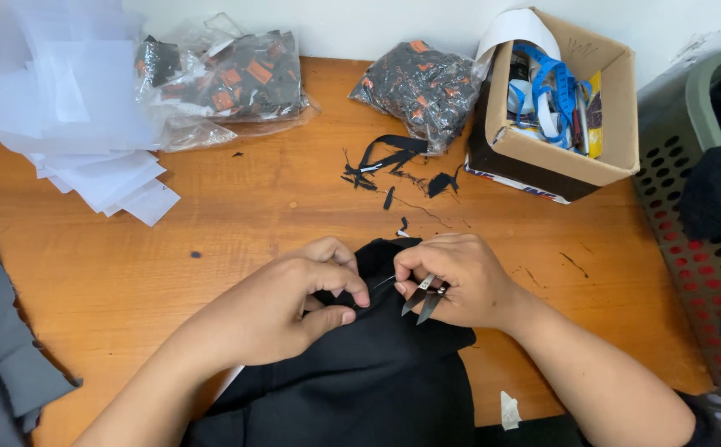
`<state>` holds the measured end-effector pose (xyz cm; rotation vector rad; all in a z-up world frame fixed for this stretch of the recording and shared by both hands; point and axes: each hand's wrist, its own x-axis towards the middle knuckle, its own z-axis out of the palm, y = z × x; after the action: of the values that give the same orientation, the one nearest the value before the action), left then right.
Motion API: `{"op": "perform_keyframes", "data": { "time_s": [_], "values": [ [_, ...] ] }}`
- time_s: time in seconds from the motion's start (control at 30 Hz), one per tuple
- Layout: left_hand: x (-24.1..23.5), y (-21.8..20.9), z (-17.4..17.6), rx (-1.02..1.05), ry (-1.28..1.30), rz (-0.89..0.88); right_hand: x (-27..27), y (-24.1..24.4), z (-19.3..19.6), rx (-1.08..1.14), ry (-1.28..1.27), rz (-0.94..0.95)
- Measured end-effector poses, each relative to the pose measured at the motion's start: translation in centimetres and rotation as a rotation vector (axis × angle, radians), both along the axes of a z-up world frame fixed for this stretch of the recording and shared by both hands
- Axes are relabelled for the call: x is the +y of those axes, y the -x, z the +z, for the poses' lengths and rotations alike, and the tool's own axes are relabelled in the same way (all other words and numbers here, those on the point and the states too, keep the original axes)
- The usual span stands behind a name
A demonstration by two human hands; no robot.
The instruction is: The person uses a small knife to cut a black fabric item on a wooden table. They hold the fabric with one hand and carefully slice along the edge with the other, removing small pieces of material.
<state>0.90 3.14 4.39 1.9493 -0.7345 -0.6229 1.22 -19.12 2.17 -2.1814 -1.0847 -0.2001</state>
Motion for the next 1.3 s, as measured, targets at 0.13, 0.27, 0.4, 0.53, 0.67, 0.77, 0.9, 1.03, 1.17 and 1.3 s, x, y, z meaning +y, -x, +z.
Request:
{"op": "perform_keyframes", "data": {
  "time_s": [0.13,0.27,0.4,0.53,0.67,0.77,0.9,1.03,1.17,1.3],
  "values": [
    [0.9,0.0,-0.1,-0.098,-0.132,-0.030,0.2,0.1,0.1,-0.018,-0.001,-0.003],
    [1.1,0.0,-0.5,-0.026,-0.224,-0.042,0.2,0.1,-0.2,-0.029,-0.011,-0.012],
    [1.4,-0.2,-1.0,0.033,-0.231,-0.024,0.2,0.0,-0.2,-0.047,-0.010,-0.005],
    [1.4,-0.3,-0.7,0.028,-0.265,-0.034,0.3,-0.1,-0.4,-0.053,-0.017,0.003],
    [1.5,-0.2,0.7,0.014,-0.222,0.024,0.4,-0.3,-0.8,0.000,-0.200,-0.025],
    [2.1,0.1,1.1,-0.085,-0.167,0.041,0.0,-0.2,-0.6,-0.039,-0.109,-0.040],
    [2.1,1.1,0.5,-0.147,-0.093,0.033,0.0,0.1,-0.1,-0.036,-0.051,-0.039],
    [1.1,3.1,1.4,0.043,-0.291,0.186,0.1,0.2,0.0,-0.033,-0.052,-0.040],
    [1.0,5.2,-0.5,-0.096,-0.084,0.416,0.2,0.4,0.0,-0.029,-0.039,-0.010],
    [0.8,7.8,-1.2,-0.367,0.089,0.600,0.7,1.0,0.4,-0.107,-0.014,0.007]
  ]
}}
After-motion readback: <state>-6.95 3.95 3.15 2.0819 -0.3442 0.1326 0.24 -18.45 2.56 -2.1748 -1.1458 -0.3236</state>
